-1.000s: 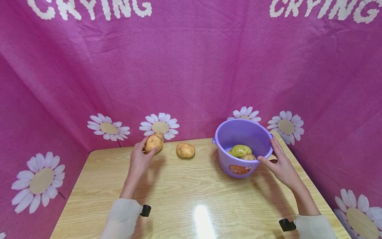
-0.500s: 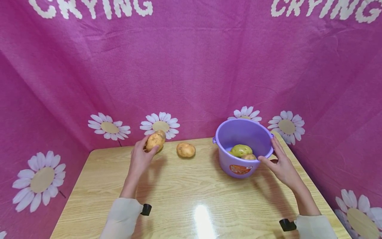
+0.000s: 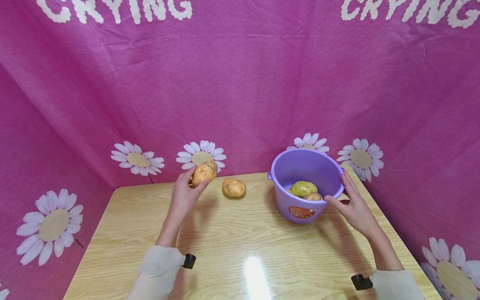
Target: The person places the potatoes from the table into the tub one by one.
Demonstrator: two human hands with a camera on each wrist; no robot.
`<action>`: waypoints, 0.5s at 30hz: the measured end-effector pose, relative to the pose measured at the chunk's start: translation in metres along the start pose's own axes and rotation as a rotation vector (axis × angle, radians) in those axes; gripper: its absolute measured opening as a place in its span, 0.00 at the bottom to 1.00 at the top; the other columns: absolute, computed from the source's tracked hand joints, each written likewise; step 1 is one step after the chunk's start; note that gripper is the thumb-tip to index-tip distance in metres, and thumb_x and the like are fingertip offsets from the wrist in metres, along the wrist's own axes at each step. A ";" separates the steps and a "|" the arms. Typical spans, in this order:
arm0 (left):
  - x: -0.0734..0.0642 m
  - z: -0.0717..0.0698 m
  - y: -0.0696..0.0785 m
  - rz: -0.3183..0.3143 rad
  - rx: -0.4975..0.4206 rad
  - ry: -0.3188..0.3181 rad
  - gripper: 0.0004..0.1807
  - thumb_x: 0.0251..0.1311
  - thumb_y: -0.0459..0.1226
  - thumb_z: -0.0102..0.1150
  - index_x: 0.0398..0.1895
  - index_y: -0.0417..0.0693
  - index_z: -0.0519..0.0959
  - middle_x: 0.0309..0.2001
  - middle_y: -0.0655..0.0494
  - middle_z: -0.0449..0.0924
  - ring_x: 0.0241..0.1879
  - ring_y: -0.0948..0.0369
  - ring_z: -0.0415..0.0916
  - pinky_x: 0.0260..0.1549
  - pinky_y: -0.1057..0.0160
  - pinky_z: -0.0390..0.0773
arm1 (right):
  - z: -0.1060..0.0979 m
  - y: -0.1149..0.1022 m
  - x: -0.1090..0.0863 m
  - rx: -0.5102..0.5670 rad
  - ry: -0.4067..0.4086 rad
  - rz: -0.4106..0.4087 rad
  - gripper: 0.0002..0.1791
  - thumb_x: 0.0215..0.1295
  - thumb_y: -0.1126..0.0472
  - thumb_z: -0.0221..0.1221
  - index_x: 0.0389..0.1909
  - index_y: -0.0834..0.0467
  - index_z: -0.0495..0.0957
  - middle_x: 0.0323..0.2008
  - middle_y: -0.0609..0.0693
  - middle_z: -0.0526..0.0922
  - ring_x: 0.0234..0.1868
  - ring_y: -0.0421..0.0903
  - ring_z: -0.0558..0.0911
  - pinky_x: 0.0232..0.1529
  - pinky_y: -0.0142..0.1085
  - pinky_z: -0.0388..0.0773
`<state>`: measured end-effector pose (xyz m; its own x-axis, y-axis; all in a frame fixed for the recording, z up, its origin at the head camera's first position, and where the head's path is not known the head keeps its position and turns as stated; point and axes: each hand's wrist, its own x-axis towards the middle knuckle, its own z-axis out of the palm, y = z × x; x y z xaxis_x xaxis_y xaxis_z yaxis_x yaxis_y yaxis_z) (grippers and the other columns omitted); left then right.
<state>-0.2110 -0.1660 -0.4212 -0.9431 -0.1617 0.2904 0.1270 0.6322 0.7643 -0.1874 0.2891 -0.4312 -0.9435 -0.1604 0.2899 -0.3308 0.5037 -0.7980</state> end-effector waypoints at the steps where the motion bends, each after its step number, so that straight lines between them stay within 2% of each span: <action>1: 0.000 0.001 0.002 0.010 -0.007 0.003 0.34 0.53 0.45 0.66 0.63 0.45 0.69 0.51 0.44 0.70 0.43 0.54 0.74 0.40 0.60 0.78 | 0.000 0.000 0.000 0.002 -0.001 0.000 0.47 0.60 0.60 0.62 0.71 0.65 0.42 0.72 0.55 0.38 0.61 0.63 0.63 0.40 0.17 0.69; 7: 0.000 0.008 0.016 0.077 -0.035 0.007 0.32 0.52 0.44 0.67 0.61 0.44 0.71 0.52 0.44 0.71 0.42 0.55 0.75 0.39 0.61 0.78 | 0.001 0.000 0.000 -0.001 -0.003 -0.006 0.48 0.60 0.60 0.62 0.71 0.64 0.41 0.72 0.55 0.37 0.60 0.63 0.64 0.40 0.17 0.69; 10: 0.001 0.012 0.024 0.108 -0.036 -0.005 0.32 0.52 0.44 0.67 0.61 0.43 0.71 0.50 0.45 0.73 0.40 0.55 0.75 0.38 0.61 0.78 | 0.001 -0.002 -0.001 -0.016 -0.002 -0.013 0.48 0.60 0.59 0.62 0.71 0.64 0.41 0.72 0.55 0.37 0.59 0.64 0.65 0.41 0.16 0.68; 15: 0.001 0.021 0.038 0.128 -0.041 -0.026 0.32 0.52 0.45 0.67 0.60 0.44 0.72 0.46 0.47 0.74 0.38 0.57 0.75 0.37 0.62 0.77 | 0.001 0.000 -0.001 -0.005 -0.001 -0.015 0.48 0.60 0.60 0.62 0.71 0.64 0.41 0.72 0.55 0.38 0.59 0.64 0.65 0.41 0.16 0.68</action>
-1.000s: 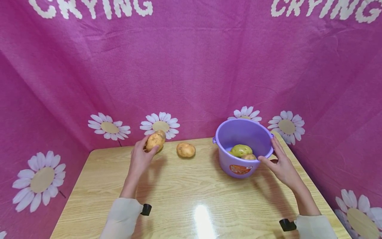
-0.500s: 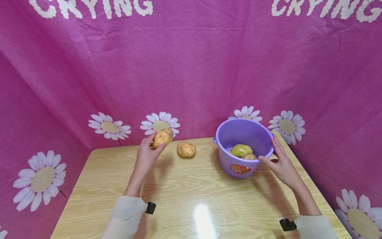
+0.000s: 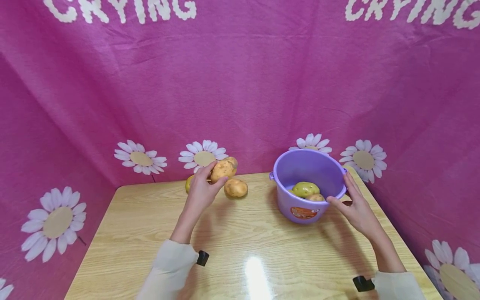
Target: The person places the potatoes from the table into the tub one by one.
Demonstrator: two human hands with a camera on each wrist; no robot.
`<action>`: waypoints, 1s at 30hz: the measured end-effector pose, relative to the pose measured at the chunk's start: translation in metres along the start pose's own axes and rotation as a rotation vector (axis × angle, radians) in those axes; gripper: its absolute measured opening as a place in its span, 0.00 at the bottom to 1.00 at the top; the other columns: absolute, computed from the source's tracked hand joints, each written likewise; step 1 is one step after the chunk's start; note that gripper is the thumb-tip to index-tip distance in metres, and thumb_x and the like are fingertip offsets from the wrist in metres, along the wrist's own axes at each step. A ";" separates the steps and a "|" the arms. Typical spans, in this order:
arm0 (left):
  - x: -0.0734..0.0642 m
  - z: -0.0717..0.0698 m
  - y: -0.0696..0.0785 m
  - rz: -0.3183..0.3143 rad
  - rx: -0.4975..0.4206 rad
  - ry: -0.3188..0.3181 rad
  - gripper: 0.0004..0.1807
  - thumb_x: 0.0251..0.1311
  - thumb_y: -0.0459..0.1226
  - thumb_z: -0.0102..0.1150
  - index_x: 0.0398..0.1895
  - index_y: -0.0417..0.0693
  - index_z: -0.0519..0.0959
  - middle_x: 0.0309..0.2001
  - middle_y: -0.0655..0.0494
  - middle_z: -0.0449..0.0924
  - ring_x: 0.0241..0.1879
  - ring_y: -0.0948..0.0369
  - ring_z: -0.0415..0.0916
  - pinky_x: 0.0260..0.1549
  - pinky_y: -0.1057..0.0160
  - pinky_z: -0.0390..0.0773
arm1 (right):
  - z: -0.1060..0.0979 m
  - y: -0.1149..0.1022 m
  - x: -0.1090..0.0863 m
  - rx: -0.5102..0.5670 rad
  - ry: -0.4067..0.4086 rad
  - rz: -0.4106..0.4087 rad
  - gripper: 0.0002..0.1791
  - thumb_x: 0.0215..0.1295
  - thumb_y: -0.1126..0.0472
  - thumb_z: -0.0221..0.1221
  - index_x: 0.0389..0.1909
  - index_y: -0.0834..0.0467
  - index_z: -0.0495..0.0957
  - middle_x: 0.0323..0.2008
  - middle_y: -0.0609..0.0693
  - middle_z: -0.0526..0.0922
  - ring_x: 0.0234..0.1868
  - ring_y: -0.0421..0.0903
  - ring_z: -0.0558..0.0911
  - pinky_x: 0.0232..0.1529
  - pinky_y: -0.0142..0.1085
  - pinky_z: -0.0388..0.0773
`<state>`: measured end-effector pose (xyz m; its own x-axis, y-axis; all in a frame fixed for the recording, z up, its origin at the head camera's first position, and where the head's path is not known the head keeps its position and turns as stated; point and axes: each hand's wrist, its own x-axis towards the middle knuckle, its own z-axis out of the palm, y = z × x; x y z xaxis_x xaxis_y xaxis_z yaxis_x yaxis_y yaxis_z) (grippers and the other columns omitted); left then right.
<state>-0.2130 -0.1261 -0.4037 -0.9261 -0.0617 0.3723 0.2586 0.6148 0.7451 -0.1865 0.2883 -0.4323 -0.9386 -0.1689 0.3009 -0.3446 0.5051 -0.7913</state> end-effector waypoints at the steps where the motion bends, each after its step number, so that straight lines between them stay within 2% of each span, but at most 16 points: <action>1: 0.000 0.001 0.003 -0.001 -0.007 -0.006 0.32 0.52 0.45 0.67 0.60 0.44 0.72 0.47 0.47 0.74 0.38 0.57 0.74 0.35 0.63 0.78 | 0.000 0.001 0.000 0.006 0.001 0.001 0.48 0.60 0.61 0.62 0.71 0.64 0.41 0.72 0.55 0.38 0.59 0.64 0.65 0.41 0.16 0.68; 7: 0.001 0.011 0.019 0.004 -0.017 -0.027 0.32 0.51 0.45 0.68 0.60 0.48 0.72 0.46 0.49 0.74 0.38 0.58 0.73 0.35 0.64 0.77 | 0.002 0.002 0.001 -0.011 0.009 0.002 0.47 0.60 0.61 0.62 0.71 0.65 0.41 0.72 0.56 0.39 0.56 0.63 0.67 0.41 0.17 0.69; 20: 0.008 0.039 0.049 0.100 0.023 -0.070 0.33 0.51 0.46 0.68 0.60 0.44 0.72 0.47 0.48 0.75 0.44 0.57 0.71 0.40 0.59 0.73 | -0.001 0.002 0.000 -0.014 0.006 -0.012 0.48 0.59 0.61 0.62 0.71 0.65 0.41 0.72 0.55 0.37 0.61 0.60 0.60 0.41 0.17 0.69; 26: 0.011 0.053 0.060 0.120 0.031 -0.103 0.33 0.51 0.47 0.67 0.60 0.45 0.72 0.50 0.48 0.75 0.48 0.57 0.70 0.45 0.59 0.73 | 0.002 0.019 0.004 -0.034 0.013 -0.007 0.48 0.59 0.61 0.62 0.71 0.64 0.41 0.72 0.55 0.38 0.57 0.62 0.66 0.41 0.16 0.68; 30: 0.012 0.062 0.068 0.111 0.040 -0.125 0.34 0.51 0.49 0.66 0.62 0.48 0.71 0.51 0.50 0.74 0.49 0.58 0.70 0.46 0.59 0.73 | 0.004 0.028 0.004 -0.050 0.025 -0.005 0.48 0.59 0.61 0.63 0.72 0.61 0.41 0.73 0.52 0.38 0.57 0.61 0.67 0.41 0.16 0.68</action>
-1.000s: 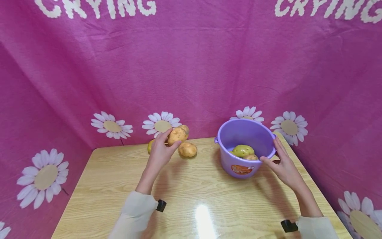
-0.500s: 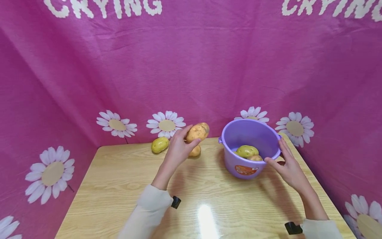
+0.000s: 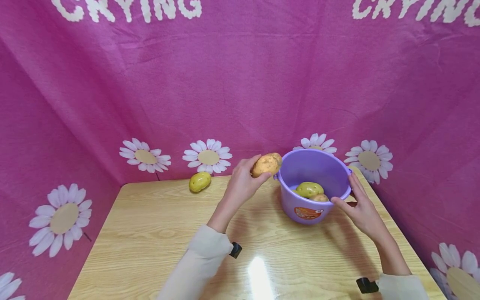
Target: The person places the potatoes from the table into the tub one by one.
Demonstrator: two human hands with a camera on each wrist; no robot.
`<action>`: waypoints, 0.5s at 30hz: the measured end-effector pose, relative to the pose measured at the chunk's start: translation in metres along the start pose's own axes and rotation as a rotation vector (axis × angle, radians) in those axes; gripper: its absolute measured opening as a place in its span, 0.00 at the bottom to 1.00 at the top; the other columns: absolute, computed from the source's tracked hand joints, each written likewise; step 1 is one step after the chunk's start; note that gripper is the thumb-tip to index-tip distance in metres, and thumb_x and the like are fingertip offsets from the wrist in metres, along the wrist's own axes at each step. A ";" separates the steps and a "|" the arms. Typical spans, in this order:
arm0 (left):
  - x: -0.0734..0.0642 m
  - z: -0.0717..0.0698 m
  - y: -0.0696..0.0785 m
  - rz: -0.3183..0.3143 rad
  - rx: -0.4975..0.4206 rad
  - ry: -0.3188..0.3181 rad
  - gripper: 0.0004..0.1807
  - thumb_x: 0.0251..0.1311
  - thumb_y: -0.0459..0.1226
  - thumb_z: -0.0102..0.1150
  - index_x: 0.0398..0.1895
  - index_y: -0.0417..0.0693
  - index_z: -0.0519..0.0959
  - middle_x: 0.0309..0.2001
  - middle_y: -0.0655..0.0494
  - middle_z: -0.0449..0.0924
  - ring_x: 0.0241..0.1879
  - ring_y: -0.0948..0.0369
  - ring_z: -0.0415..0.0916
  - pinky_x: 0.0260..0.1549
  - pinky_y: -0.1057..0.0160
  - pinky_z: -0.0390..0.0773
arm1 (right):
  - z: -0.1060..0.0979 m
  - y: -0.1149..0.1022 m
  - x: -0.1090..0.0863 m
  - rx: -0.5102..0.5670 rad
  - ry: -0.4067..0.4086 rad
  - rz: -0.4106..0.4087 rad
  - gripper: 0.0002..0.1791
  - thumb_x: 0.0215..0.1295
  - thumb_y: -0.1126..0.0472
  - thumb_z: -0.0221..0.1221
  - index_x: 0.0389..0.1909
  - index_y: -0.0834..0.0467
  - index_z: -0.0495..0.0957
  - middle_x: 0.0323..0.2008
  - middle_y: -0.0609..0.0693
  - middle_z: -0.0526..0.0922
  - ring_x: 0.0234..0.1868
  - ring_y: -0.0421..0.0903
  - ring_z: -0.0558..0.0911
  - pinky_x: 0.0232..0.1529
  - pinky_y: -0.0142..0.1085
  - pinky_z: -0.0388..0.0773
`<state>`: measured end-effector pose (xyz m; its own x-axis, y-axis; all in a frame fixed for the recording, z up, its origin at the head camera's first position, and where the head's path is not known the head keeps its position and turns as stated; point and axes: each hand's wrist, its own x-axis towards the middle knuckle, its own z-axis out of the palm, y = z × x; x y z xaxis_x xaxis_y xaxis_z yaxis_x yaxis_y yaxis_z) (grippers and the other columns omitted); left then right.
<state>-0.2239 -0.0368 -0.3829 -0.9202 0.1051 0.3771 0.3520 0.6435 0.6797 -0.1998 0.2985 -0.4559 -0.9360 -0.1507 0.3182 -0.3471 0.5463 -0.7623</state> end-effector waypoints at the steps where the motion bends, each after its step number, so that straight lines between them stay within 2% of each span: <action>1: 0.001 0.002 0.002 0.000 -0.002 -0.007 0.34 0.51 0.50 0.66 0.62 0.48 0.71 0.51 0.50 0.74 0.49 0.58 0.70 0.46 0.58 0.72 | 0.000 0.001 0.000 -0.001 0.003 0.001 0.49 0.59 0.61 0.63 0.72 0.61 0.41 0.73 0.51 0.38 0.58 0.60 0.66 0.41 0.16 0.68; 8: 0.009 0.018 0.014 0.002 -0.011 -0.039 0.34 0.52 0.50 0.65 0.62 0.49 0.71 0.51 0.51 0.74 0.51 0.57 0.69 0.51 0.59 0.69 | 0.000 0.002 0.000 -0.007 0.009 0.003 0.49 0.59 0.61 0.63 0.72 0.60 0.41 0.73 0.51 0.39 0.60 0.56 0.64 0.41 0.15 0.67; 15: 0.015 0.037 0.024 0.002 -0.008 -0.060 0.34 0.52 0.51 0.65 0.62 0.50 0.71 0.51 0.52 0.74 0.50 0.59 0.70 0.51 0.62 0.70 | -0.001 -0.003 0.000 0.003 -0.004 0.006 0.48 0.59 0.61 0.63 0.71 0.64 0.41 0.72 0.54 0.39 0.56 0.62 0.67 0.41 0.15 0.68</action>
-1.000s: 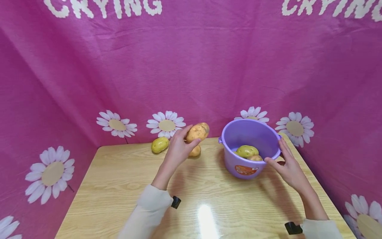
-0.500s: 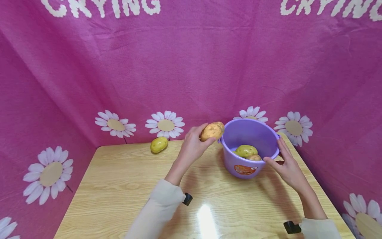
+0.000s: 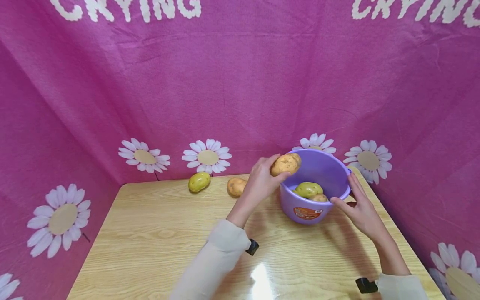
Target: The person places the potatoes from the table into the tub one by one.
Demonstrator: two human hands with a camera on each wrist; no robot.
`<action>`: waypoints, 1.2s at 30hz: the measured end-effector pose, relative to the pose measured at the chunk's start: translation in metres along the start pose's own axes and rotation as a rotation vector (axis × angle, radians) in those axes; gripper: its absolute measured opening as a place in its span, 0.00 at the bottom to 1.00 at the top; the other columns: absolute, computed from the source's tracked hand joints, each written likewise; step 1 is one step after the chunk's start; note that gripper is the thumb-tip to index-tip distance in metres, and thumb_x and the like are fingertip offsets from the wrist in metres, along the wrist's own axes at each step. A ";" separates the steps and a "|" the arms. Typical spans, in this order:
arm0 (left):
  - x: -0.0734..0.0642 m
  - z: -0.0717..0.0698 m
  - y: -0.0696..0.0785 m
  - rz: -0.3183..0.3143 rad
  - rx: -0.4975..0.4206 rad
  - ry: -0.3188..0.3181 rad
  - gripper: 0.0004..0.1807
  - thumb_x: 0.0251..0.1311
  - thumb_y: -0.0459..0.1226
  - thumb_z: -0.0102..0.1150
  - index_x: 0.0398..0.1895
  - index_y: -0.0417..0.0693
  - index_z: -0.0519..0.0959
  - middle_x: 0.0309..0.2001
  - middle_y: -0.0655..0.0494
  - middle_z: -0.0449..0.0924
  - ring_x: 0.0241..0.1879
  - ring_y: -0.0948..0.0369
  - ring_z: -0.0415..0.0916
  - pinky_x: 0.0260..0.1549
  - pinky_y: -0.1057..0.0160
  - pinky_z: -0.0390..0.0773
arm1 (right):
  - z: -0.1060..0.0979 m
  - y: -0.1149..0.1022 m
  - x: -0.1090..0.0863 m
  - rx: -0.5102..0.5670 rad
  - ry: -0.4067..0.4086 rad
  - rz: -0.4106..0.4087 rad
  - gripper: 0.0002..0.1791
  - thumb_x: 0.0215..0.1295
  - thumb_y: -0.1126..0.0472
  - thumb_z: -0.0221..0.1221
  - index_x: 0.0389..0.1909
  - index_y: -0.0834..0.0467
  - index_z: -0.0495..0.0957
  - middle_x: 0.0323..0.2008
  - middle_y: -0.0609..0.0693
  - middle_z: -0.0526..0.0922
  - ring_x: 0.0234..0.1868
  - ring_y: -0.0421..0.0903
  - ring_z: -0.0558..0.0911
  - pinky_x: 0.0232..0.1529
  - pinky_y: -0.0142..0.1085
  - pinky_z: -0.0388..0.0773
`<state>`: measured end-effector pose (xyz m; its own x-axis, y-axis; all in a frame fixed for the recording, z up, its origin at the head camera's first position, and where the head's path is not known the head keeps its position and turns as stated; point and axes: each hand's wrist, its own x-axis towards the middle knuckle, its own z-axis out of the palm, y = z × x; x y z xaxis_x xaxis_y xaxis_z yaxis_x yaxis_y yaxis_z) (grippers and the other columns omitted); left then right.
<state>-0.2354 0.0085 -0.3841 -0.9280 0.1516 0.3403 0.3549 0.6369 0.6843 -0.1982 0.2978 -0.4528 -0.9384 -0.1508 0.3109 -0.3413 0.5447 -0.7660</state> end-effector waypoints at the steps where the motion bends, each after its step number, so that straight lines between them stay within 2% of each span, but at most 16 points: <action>1: 0.001 0.002 0.001 0.000 0.001 -0.001 0.34 0.52 0.51 0.65 0.62 0.50 0.71 0.50 0.52 0.74 0.50 0.59 0.70 0.51 0.62 0.70 | -0.001 -0.003 0.000 0.005 -0.001 -0.001 0.48 0.59 0.61 0.63 0.71 0.64 0.41 0.72 0.56 0.39 0.56 0.63 0.68 0.41 0.16 0.68; 8: 0.001 0.019 0.010 -0.018 0.004 -0.020 0.34 0.53 0.51 0.64 0.63 0.53 0.69 0.52 0.53 0.72 0.50 0.60 0.70 0.50 0.62 0.70 | -0.003 -0.022 -0.003 0.035 -0.005 0.004 0.48 0.59 0.62 0.63 0.71 0.66 0.42 0.72 0.58 0.40 0.60 0.62 0.63 0.40 0.15 0.68; 13: 0.001 0.029 0.011 -0.019 0.046 -0.015 0.33 0.53 0.51 0.64 0.63 0.53 0.70 0.53 0.54 0.72 0.52 0.59 0.71 0.51 0.62 0.70 | -0.001 -0.010 -0.001 0.028 0.000 0.010 0.49 0.58 0.61 0.63 0.72 0.63 0.41 0.72 0.52 0.38 0.61 0.61 0.62 0.40 0.14 0.67; 17: 0.001 0.036 0.010 0.029 0.107 0.000 0.33 0.53 0.52 0.64 0.62 0.53 0.71 0.54 0.55 0.73 0.53 0.59 0.70 0.49 0.60 0.69 | 0.002 0.003 -0.001 0.021 0.011 0.008 0.49 0.58 0.61 0.63 0.72 0.60 0.41 0.73 0.48 0.38 0.62 0.59 0.62 0.41 0.14 0.67; 21: 0.001 0.041 0.007 0.056 0.173 -0.002 0.31 0.52 0.51 0.64 0.60 0.54 0.72 0.55 0.57 0.74 0.53 0.58 0.69 0.48 0.60 0.68 | 0.002 0.005 -0.001 0.014 0.013 0.007 0.49 0.59 0.61 0.63 0.72 0.59 0.41 0.73 0.48 0.38 0.60 0.60 0.64 0.41 0.15 0.68; 25: -0.001 0.043 0.004 0.065 0.191 0.004 0.29 0.53 0.50 0.64 0.59 0.54 0.73 0.56 0.58 0.74 0.53 0.58 0.69 0.49 0.61 0.66 | 0.002 0.005 0.000 0.014 0.012 0.004 0.49 0.59 0.62 0.63 0.72 0.60 0.41 0.73 0.48 0.38 0.61 0.59 0.63 0.41 0.15 0.68; 31: -0.002 0.043 0.000 0.094 0.147 0.043 0.26 0.55 0.46 0.63 0.58 0.52 0.74 0.55 0.57 0.74 0.54 0.58 0.68 0.53 0.62 0.65 | 0.000 -0.008 -0.001 0.021 -0.002 -0.001 0.48 0.59 0.62 0.63 0.71 0.63 0.41 0.73 0.52 0.38 0.57 0.60 0.66 0.41 0.17 0.69; 36: -0.004 0.040 -0.005 0.087 0.076 0.086 0.24 0.57 0.44 0.61 0.57 0.50 0.75 0.55 0.55 0.73 0.54 0.59 0.67 0.54 0.64 0.65 | -0.003 -0.022 -0.002 0.030 -0.012 -0.002 0.48 0.59 0.62 0.62 0.71 0.65 0.41 0.72 0.54 0.39 0.54 0.62 0.69 0.41 0.18 0.69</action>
<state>-0.2380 0.0351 -0.4151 -0.8797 0.1452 0.4528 0.4212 0.6800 0.6001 -0.1885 0.2884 -0.4350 -0.9384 -0.1616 0.3055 -0.3441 0.5192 -0.7823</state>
